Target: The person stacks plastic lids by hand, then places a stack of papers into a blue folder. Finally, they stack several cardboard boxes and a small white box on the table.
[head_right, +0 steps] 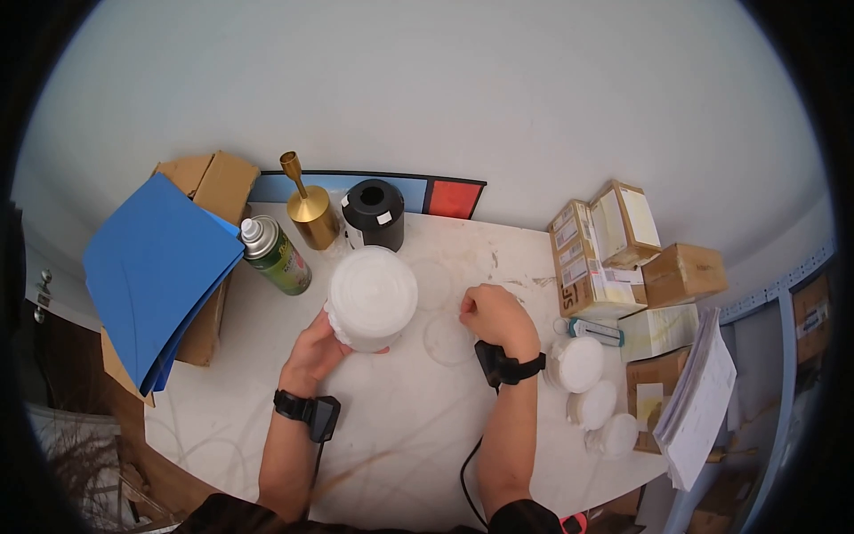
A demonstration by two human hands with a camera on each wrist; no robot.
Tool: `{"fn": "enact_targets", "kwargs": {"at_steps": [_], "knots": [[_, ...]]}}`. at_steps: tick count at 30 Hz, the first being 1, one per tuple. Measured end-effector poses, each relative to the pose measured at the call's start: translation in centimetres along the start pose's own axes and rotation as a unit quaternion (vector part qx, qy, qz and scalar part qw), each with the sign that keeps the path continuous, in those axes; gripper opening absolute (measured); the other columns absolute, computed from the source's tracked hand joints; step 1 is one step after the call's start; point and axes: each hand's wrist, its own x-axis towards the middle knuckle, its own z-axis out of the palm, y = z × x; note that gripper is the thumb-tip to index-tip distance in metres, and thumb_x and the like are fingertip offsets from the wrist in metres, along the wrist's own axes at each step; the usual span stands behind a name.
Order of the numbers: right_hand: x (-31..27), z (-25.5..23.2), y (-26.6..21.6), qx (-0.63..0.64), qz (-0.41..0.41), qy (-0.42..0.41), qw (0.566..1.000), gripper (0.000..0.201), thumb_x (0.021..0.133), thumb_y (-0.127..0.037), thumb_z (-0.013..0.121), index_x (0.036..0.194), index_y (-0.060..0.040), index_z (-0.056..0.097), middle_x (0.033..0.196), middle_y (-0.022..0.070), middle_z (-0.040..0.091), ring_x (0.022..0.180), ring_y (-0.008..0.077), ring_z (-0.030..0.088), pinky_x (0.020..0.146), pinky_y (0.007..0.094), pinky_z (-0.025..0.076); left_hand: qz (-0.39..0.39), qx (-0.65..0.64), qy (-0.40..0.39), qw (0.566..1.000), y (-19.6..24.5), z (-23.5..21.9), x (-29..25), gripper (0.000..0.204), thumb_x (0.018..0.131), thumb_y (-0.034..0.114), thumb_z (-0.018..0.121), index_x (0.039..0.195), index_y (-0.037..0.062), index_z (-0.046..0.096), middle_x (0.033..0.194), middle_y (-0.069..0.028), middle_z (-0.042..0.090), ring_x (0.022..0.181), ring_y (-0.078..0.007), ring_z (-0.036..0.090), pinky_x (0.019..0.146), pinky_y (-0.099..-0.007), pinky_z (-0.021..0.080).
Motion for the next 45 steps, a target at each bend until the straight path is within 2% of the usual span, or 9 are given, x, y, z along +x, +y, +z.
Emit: {"fn": "enact_targets", "kwargs": {"at_steps": [4, 7, 10, 14, 18, 25, 34, 40, 45], "knots": [[-2.0, -3.5, -1.5, 0.126, -0.028, 0.026, 0.991, 0.014, 0.088, -0.004, 0.07, 0.102, -0.0006, 0.069, 0.084, 0.0094, 0.071, 0.07, 0.0181, 0.064, 0.066, 0.0307, 0.051, 0.003, 0.003, 0.012, 1.0, 0.3, 0.4, -0.3, 0.095, 0.095, 0.048, 0.07, 0.166, 0.0163, 0.015, 0.164, -0.011, 0.036, 0.145, -0.037, 0.047, 0.104, -0.0631, 0.053], [-3.9, -4.8, -3.7, 0.335, -0.067, 0.182, 0.922, 0.019, 0.093, 0.0, 0.066, 0.112, -0.0007, 0.067, 0.092, 0.0033, 0.069, 0.072, 0.0081, 0.057, 0.064, 0.0238, 0.046, -0.004, 0.0, 0.006, 1.0, 0.3, 0.5, -0.2, 0.095, 0.095, 0.049, 0.07, 0.166, 0.016, 0.016, 0.164, -0.0106, 0.036, 0.145, -0.0355, 0.047, 0.103, -0.0626, 0.053], [-5.3, -5.4, -5.2, 0.401, -0.132, 0.287, 0.86, 0.022, 0.094, 0.003, 0.064, 0.116, -0.0005, 0.066, 0.101, 0.0026, 0.066, 0.074, 0.0057, 0.055, 0.065, 0.0213, 0.045, -0.025, 0.009, -0.023, 0.999, 0.1, 0.0, 0.0, 0.097, 0.094, 0.052, 0.07, 0.166, 0.0148, 0.016, 0.164, -0.0103, 0.037, 0.145, -0.0335, 0.047, 0.103, -0.0612, 0.054], [-5.3, -4.4, -9.0, 0.366, -0.291, 0.338, 0.817, 0.024, 0.086, 0.01, 0.058, 0.108, 0.0025, 0.067, 0.107, 0.0121, 0.068, 0.093, 0.018, 0.064, 0.086, 0.0286, 0.05, -0.052, 0.015, -0.047, 0.997, -0.1, 0.0, -0.1, 0.101, 0.093, 0.054, 0.071, 0.166, 0.0134, 0.015, 0.162, -0.0101, 0.038, 0.143, -0.0314, 0.049, 0.1, -0.0586, 0.056], [-4.9, -4.7, -9.4, 0.384, -0.34, 0.147, 0.846, 0.038, 0.071, 0.014, 0.045, 0.1, 0.0041, 0.067, 0.107, 0.018, 0.07, 0.102, 0.026, 0.065, 0.093, 0.0335, 0.05, -0.055, 0.022, -0.043, 0.997, -0.1, 0.1, -0.1, 0.101, 0.093, 0.053, 0.072, 0.166, 0.0126, 0.015, 0.162, -0.0099, 0.039, 0.143, -0.0303, 0.049, 0.097, -0.0569, 0.058], [-4.0, -2.7, -11.0, 0.24, -0.272, 0.244, 0.899, 0.018, 0.081, -0.002, 0.08, 0.09, -0.0027, 0.065, 0.099, 0.0101, 0.07, 0.079, 0.0194, 0.064, 0.068, 0.0287, 0.05, -0.07, 0.01, -0.058, 0.996, -0.2, 0.4, -0.2, 0.098, 0.095, 0.053, 0.069, 0.166, 0.0124, 0.016, 0.162, -0.0099, 0.038, 0.143, -0.0294, 0.048, 0.098, -0.0589, 0.057], [-3.5, -2.1, -12.1, 0.178, -0.338, 0.303, 0.873, 0.016, 0.081, 0.001, 0.078, 0.092, -0.0031, 0.067, 0.106, 0.0107, 0.068, 0.086, 0.0243, 0.067, 0.069, 0.0309, 0.052, -0.079, -0.004, -0.066, 0.995, -0.7, -0.4, -0.3, 0.094, 0.098, 0.051, 0.066, 0.166, 0.0117, 0.014, 0.161, -0.0105, 0.038, 0.143, -0.0296, 0.048, 0.099, -0.0611, 0.056], [-3.9, -1.9, -13.0, 0.041, -0.325, 0.313, 0.891, 0.016, 0.082, -0.002, 0.076, 0.095, -0.0043, 0.067, 0.114, 0.0113, 0.069, 0.109, 0.0331, 0.064, 0.093, 0.0444, 0.051, -0.072, -0.009, -0.079, 0.994, -0.6, -0.1, -0.3, 0.095, 0.097, 0.051, 0.067, 0.166, 0.0118, 0.015, 0.161, -0.0103, 0.039, 0.143, -0.0289, 0.048, 0.1, -0.0613, 0.056], [-5.3, -2.8, -14.0, 0.066, -0.344, 0.31, 0.884, 0.033, 0.09, -0.015, 0.072, 0.121, -0.0037, 0.068, 0.129, 0.0175, 0.065, 0.124, 0.0396, 0.059, 0.107, 0.0481, 0.044, -0.061, 0.0, -0.054, 0.997, -0.2, 0.2, -0.4, 0.1, 0.094, 0.051, 0.072, 0.167, 0.0134, 0.014, 0.161, -0.0099, 0.039, 0.143, -0.0281, 0.048, 0.101, -0.0539, 0.056]]}}
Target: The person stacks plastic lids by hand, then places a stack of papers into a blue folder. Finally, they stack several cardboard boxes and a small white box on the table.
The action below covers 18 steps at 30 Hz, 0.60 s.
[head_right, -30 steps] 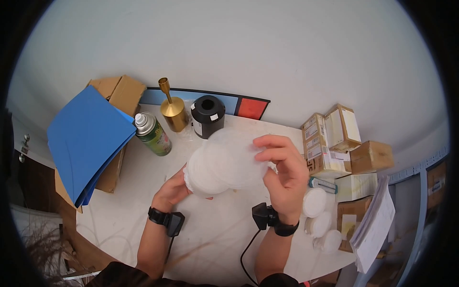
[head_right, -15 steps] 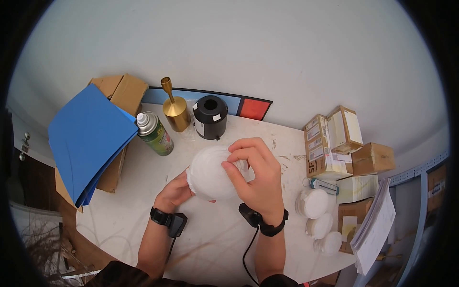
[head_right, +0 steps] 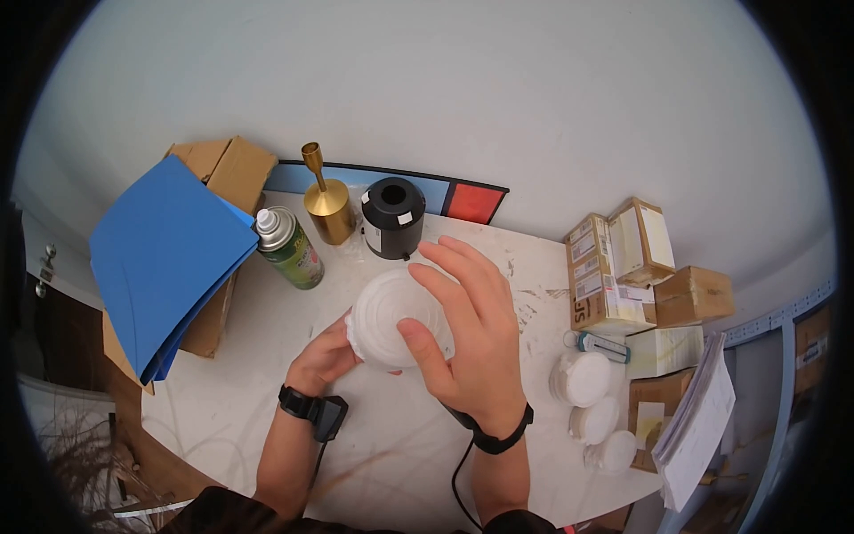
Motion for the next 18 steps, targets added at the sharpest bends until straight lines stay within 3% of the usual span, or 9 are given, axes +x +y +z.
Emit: {"fn": "enact_targets", "kwargs": {"at_steps": [1, 4, 7, 10, 13, 15, 18], "knots": [[0.2, -0.1, -0.5, 0.007, -0.007, -0.004, 1.0, 0.038, 0.091, -0.018, 0.071, 0.127, -0.0036, 0.067, 0.133, 0.0191, 0.063, 0.126, 0.0405, 0.057, 0.109, 0.0481, 0.043, 0.004, 0.002, 0.005, 1.0, 0.0, 0.1, 0.0, 0.101, 0.093, 0.051, 0.073, 0.167, 0.0139, 0.014, 0.161, -0.0097, 0.039, 0.143, -0.0278, 0.048, 0.101, -0.0514, 0.057], [-0.1, 1.4, -0.7, -0.063, -0.011, -0.116, 0.991, 0.05, 0.095, -0.024, 0.067, 0.141, -0.0043, 0.061, 0.144, 0.0218, 0.056, 0.134, 0.0411, 0.051, 0.113, 0.0483, 0.04, 0.006, 0.028, 0.02, 0.999, -0.4, -0.2, 0.2, 0.106, 0.09, 0.05, 0.077, 0.167, 0.0153, 0.013, 0.162, -0.0088, 0.038, 0.146, -0.0276, 0.045, 0.108, -0.0472, 0.051], [-0.7, 2.6, 0.0, -0.028, 0.011, -0.149, 0.988, 0.052, 0.096, -0.023, 0.065, 0.144, -0.0046, 0.058, 0.149, 0.0218, 0.052, 0.138, 0.0406, 0.047, 0.115, 0.0485, 0.038, 0.012, 0.016, 0.037, 0.999, -0.3, -0.1, 0.0, 0.109, 0.087, 0.048, 0.079, 0.168, 0.0167, 0.013, 0.164, -0.009, 0.036, 0.15, -0.0275, 0.041, 0.116, -0.0465, 0.043], [-0.3, 1.3, 0.9, 0.124, 0.025, -0.057, 0.99, 0.049, 0.098, -0.021, 0.062, 0.144, -0.0035, 0.057, 0.143, 0.0219, 0.056, 0.133, 0.0409, 0.052, 0.112, 0.048, 0.041, 0.029, 0.017, 0.042, 0.999, 0.4, 0.9, -0.2, 0.111, 0.085, 0.049, 0.08, 0.168, 0.0169, 0.013, 0.165, -0.01, 0.034, 0.152, -0.0287, 0.038, 0.121, -0.0467, 0.036], [-0.8, 0.9, 4.6, 0.178, 0.125, 0.075, 0.973, 0.044, 0.098, -0.018, 0.062, 0.139, -0.0006, 0.059, 0.132, 0.0222, 0.064, 0.121, 0.039, 0.061, 0.104, 0.0451, 0.048, 0.053, -0.017, 0.044, 0.997, -0.5, -0.5, -0.1, 0.107, 0.086, 0.048, 0.078, 0.167, 0.0165, 0.015, 0.165, -0.0118, 0.035, 0.149, -0.0331, 0.042, 0.117, -0.0533, 0.042], [-1.4, 1.0, 6.8, 0.087, 0.25, 0.064, 0.962, 0.036, 0.097, -0.017, 0.065, 0.128, 0.0001, 0.065, 0.116, 0.0203, 0.071, 0.103, 0.0366, 0.069, 0.091, 0.0428, 0.055, 0.063, -0.023, 0.035, 0.997, 0.1, -0.7, -0.4, 0.102, 0.089, 0.049, 0.075, 0.166, 0.0163, 0.017, 0.164, -0.0131, 0.037, 0.146, -0.0365, 0.046, 0.112, -0.0595, 0.046], [-4.2, 1.8, 10.9, -0.12, 0.308, -0.083, 0.94, 0.028, 0.094, -0.016, 0.069, 0.118, -0.0015, 0.069, 0.105, 0.0179, 0.073, 0.093, 0.0361, 0.071, 0.081, 0.0444, 0.057, 0.084, -0.039, 0.055, 0.994, 0.6, -0.4, -0.5, 0.095, 0.093, 0.051, 0.07, 0.165, 0.0152, 0.019, 0.162, -0.0151, 0.04, 0.142, -0.0401, 0.05, 0.105, -0.0665, 0.05]]}}
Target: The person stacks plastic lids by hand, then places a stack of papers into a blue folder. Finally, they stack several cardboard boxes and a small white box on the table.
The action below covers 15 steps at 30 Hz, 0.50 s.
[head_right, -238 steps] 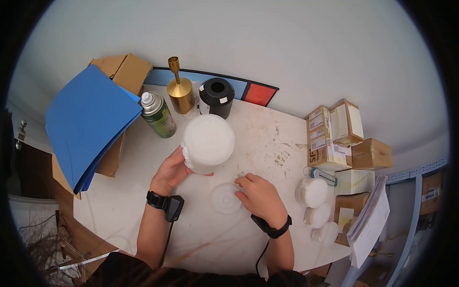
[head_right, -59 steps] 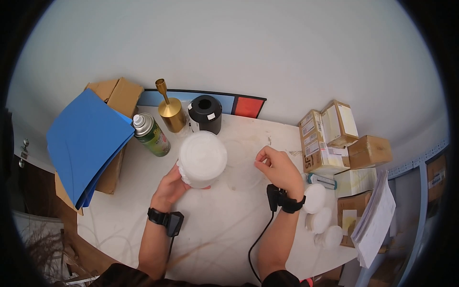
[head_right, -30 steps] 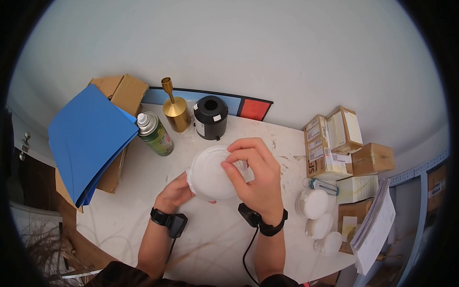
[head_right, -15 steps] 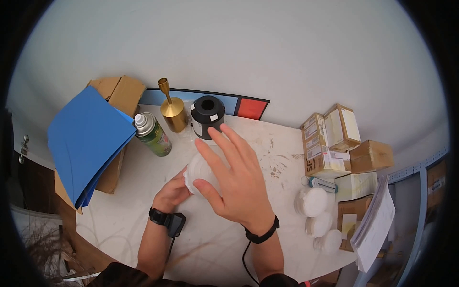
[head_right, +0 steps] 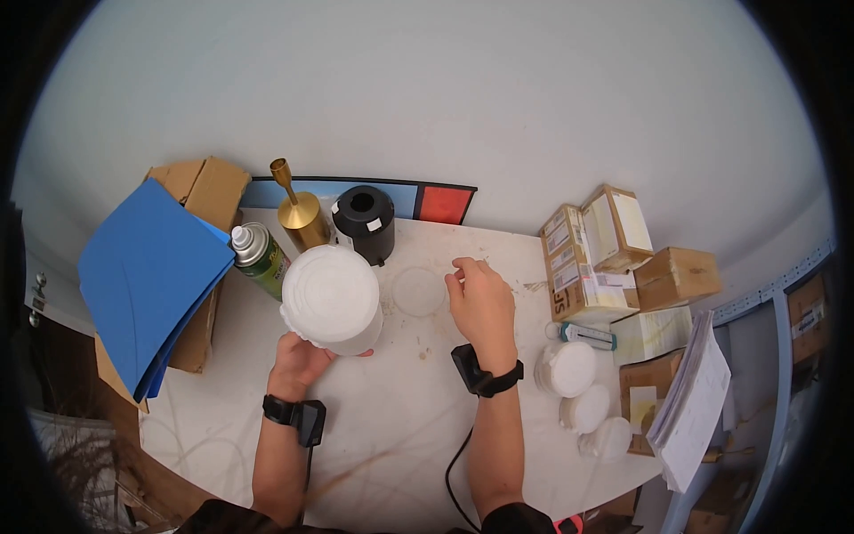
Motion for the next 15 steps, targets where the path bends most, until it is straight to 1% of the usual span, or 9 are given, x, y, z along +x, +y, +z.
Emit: {"fn": "enact_targets", "kwargs": {"at_steps": [1, 3, 6, 9, 12, 15], "knots": [[0.1, 1.0, 0.9, -0.022, 0.004, -0.005, 1.0, 0.026, 0.093, -0.017, 0.069, 0.115, -0.0017, 0.07, 0.103, 0.0176, 0.073, 0.092, 0.0367, 0.071, 0.08, 0.0454, 0.057, 0.008, -0.006, 0.014, 1.0, 0.0, 0.0, 0.0, 0.093, 0.095, 0.051, 0.068, 0.165, 0.0147, 0.019, 0.161, -0.0157, 0.041, 0.141, -0.0411, 0.051, 0.103, -0.0684, 0.051], [0.2, 2.6, 2.1, -0.067, 0.016, -0.016, 0.998, 0.022, 0.092, -0.017, 0.071, 0.108, -0.0023, 0.07, 0.099, 0.0169, 0.073, 0.089, 0.038, 0.071, 0.078, 0.0475, 0.056, 0.011, -0.008, 0.007, 1.0, -0.2, -0.2, 0.1, 0.092, 0.096, 0.052, 0.066, 0.165, 0.0135, 0.019, 0.162, -0.0159, 0.041, 0.141, -0.0407, 0.05, 0.104, -0.0676, 0.05], [0.5, 4.5, 3.0, -0.055, 0.049, -0.029, 0.997, 0.018, 0.092, -0.018, 0.071, 0.1, -0.0017, 0.069, 0.097, 0.0179, 0.071, 0.089, 0.0396, 0.07, 0.078, 0.0487, 0.056, 0.009, 0.008, -0.005, 1.0, -0.2, -0.2, 0.1, 0.091, 0.097, 0.053, 0.065, 0.165, 0.0123, 0.019, 0.161, -0.0159, 0.041, 0.142, -0.0403, 0.05, 0.104, -0.0672, 0.05], [0.5, 5.9, 3.3, -0.068, 0.043, -0.013, 0.997, 0.016, 0.092, -0.017, 0.069, 0.094, -0.0017, 0.067, 0.094, 0.0183, 0.07, 0.088, 0.0411, 0.069, 0.078, 0.0501, 0.056, 0.009, 0.012, -0.011, 1.0, -0.3, -0.4, 0.2, 0.092, 0.097, 0.053, 0.065, 0.165, 0.0124, 0.018, 0.161, -0.0156, 0.041, 0.142, -0.04, 0.05, 0.105, -0.0672, 0.049], [0.6, 6.1, 3.5, -0.081, 0.034, -0.017, 0.996, 0.014, 0.092, -0.015, 0.066, 0.094, -0.0011, 0.067, 0.097, 0.0195, 0.071, 0.088, 0.0436, 0.069, 0.077, 0.0518, 0.055, 0.008, 0.013, -0.012, 1.0, -0.2, -0.4, 0.2, 0.093, 0.096, 0.052, 0.066, 0.165, 0.0126, 0.017, 0.162, -0.0154, 0.041, 0.142, -0.0401, 0.05, 0.105, -0.0672, 0.049], [0.9, 4.9, 3.2, -0.009, 0.09, -0.04, 0.995, 0.014, 0.092, -0.013, 0.066, 0.095, -0.0002, 0.067, 0.097, 0.0191, 0.072, 0.083, 0.0385, 0.07, 0.073, 0.048, 0.055, 0.009, 0.006, -0.006, 1.0, -0.4, -0.7, 0.2, 0.094, 0.096, 0.052, 0.066, 0.165, 0.0129, 0.016, 0.162, -0.0149, 0.04, 0.143, -0.04, 0.049, 0.105, -0.0669, 0.05]]}}
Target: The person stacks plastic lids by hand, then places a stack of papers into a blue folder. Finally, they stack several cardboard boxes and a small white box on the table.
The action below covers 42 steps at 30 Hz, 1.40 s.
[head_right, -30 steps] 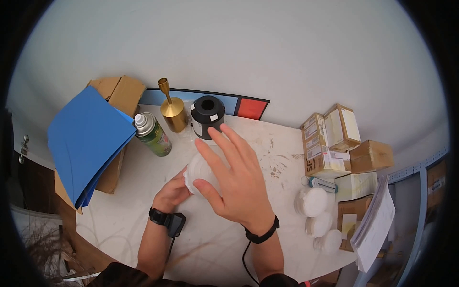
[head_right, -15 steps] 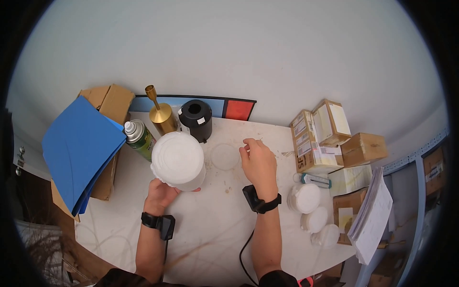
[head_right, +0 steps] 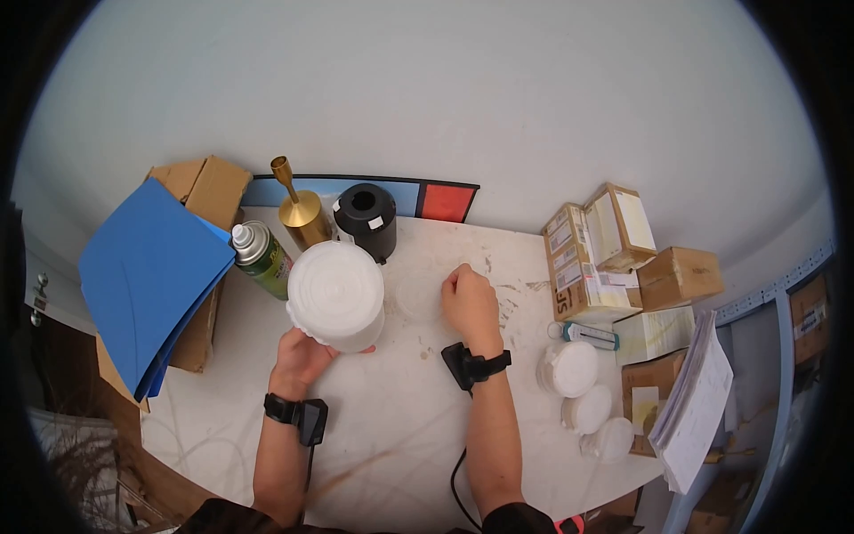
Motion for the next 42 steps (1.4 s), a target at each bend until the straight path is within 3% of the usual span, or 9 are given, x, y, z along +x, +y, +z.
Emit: {"fn": "enact_targets", "kwargs": {"at_steps": [6, 9, 12, 15, 19, 25, 28, 34, 42], "knots": [[-0.6, -5.1, -2.5, 0.43, -0.011, 0.026, 0.903, 0.019, 0.095, -0.002, 0.064, 0.114, 0.0006, 0.065, 0.096, 0.0057, 0.068, 0.07, 0.0084, 0.059, 0.064, 0.0259, 0.05, -0.041, 0.017, -0.017, 0.999, 0.0, 0.4, 0.1, 0.097, 0.095, 0.053, 0.067, 0.166, 0.0136, 0.014, 0.163, -0.0133, 0.037, 0.143, -0.038, 0.048, 0.101, -0.0656, 0.053], [-2.8, -7.8, -5.7, 0.418, -0.086, 0.101, 0.899, 0.027, 0.094, 0.004, 0.059, 0.121, 0.0015, 0.061, 0.103, 0.0046, 0.065, 0.07, 0.0046, 0.056, 0.066, 0.0221, 0.048, -0.082, 0.018, -0.025, 0.996, -0.2, 0.3, 0.2, 0.098, 0.095, 0.054, 0.068, 0.166, 0.0127, 0.014, 0.163, -0.0123, 0.037, 0.143, -0.035, 0.049, 0.098, -0.0637, 0.056], [-5.4, -9.7, -8.2, 0.402, -0.134, 0.127, 0.897, 0.027, 0.091, 0.008, 0.056, 0.116, 0.0025, 0.064, 0.107, 0.0091, 0.064, 0.077, 0.0095, 0.059, 0.07, 0.0244, 0.05, -0.104, 0.026, -0.034, 0.994, -0.5, 0.3, 0.0, 0.097, 0.096, 0.054, 0.067, 0.166, 0.0112, 0.016, 0.162, -0.0111, 0.038, 0.143, -0.0319, 0.05, 0.095, -0.0609, 0.058], [-5.7, -10.1, -8.0, 0.36, -0.335, 0.122, 0.862, 0.025, 0.087, 0.01, 0.055, 0.109, 0.0031, 0.066, 0.107, 0.0126, 0.064, 0.085, 0.0152, 0.06, 0.074, 0.028, 0.051, -0.112, 0.028, -0.05, 0.992, -0.3, 0.6, 0.1, 0.094, 0.097, 0.053, 0.066, 0.165, 0.01, 0.017, 0.161, -0.0104, 0.041, 0.141, -0.0306, 0.051, 0.093, -0.0583, 0.06], [-6.2, -11.0, -8.4, 0.481, -0.326, -0.086, 0.809, 0.021, 0.083, 0.008, 0.062, 0.103, 0.0022, 0.065, 0.11, 0.017, 0.063, 0.09, 0.0182, 0.059, 0.079, 0.0301, 0.05, -0.124, 0.019, -0.076, 0.989, -0.6, 0.0, 0.1, 0.093, 0.098, 0.054, 0.065, 0.165, 0.009, 0.018, 0.159, -0.0104, 0.044, 0.137, -0.0303, 0.054, 0.092, -0.0568, 0.061], [-6.5, -9.6, -9.1, 0.373, -0.33, 0.105, 0.861, 0.037, 0.084, 0.006, 0.07, 0.119, 0.0009, 0.059, 0.116, 0.0182, 0.064, 0.091, 0.0164, 0.059, 0.082, 0.0291, 0.049, -0.125, 0.036, -0.067, 0.989, -0.5, 0.3, -0.1, 0.091, 0.099, 0.054, 0.064, 0.165, 0.0093, 0.02, 0.157, -0.0107, 0.045, 0.134, -0.0294, 0.057, 0.091, -0.0562, 0.061], [-7.7, -10.2, -11.0, 0.477, -0.263, 0.059, 0.837, 0.037, 0.087, 0.006, 0.068, 0.122, 0.0007, 0.059, 0.118, 0.0168, 0.066, 0.091, 0.015, 0.06, 0.083, 0.0287, 0.049, -0.13, 0.035, -0.072, 0.988, -0.2, 0.7, 0.1, 0.09, 0.099, 0.053, 0.064, 0.165, 0.0101, 0.019, 0.156, -0.0107, 0.046, 0.133, -0.0295, 0.058, 0.091, -0.0554, 0.061], [-6.9, -10.0, -9.5, 0.417, -0.219, -0.064, 0.88, 0.026, 0.091, 0.007, 0.064, 0.117, -0.0001, 0.066, 0.116, 0.0123, 0.071, 0.093, 0.0178, 0.067, 0.078, 0.0302, 0.052, -0.131, 0.059, -0.069, 0.987, 0.1, 1.4, 0.1, 0.091, 0.098, 0.053, 0.066, 0.165, 0.011, 0.021, 0.155, -0.0106, 0.047, 0.133, -0.0297, 0.057, 0.09, -0.055, 0.062], [-6.7, -10.7, -9.9, 0.294, -0.316, -0.052, 0.901, 0.021, 0.088, 0.009, 0.066, 0.104, -0.0013, 0.073, 0.107, 0.0112, 0.076, 0.092, 0.0207, 0.071, 0.076, 0.0294, 0.053, -0.143, 0.077, -0.086, 0.983, 0.0, 1.3, 0.1, 0.085, 0.099, 0.044, 0.068, 0.165, 0.0162, 0.023, 0.153, -0.0107, 0.048, 0.129, -0.0287, 0.06, 0.09, -0.0513, 0.062]]}}
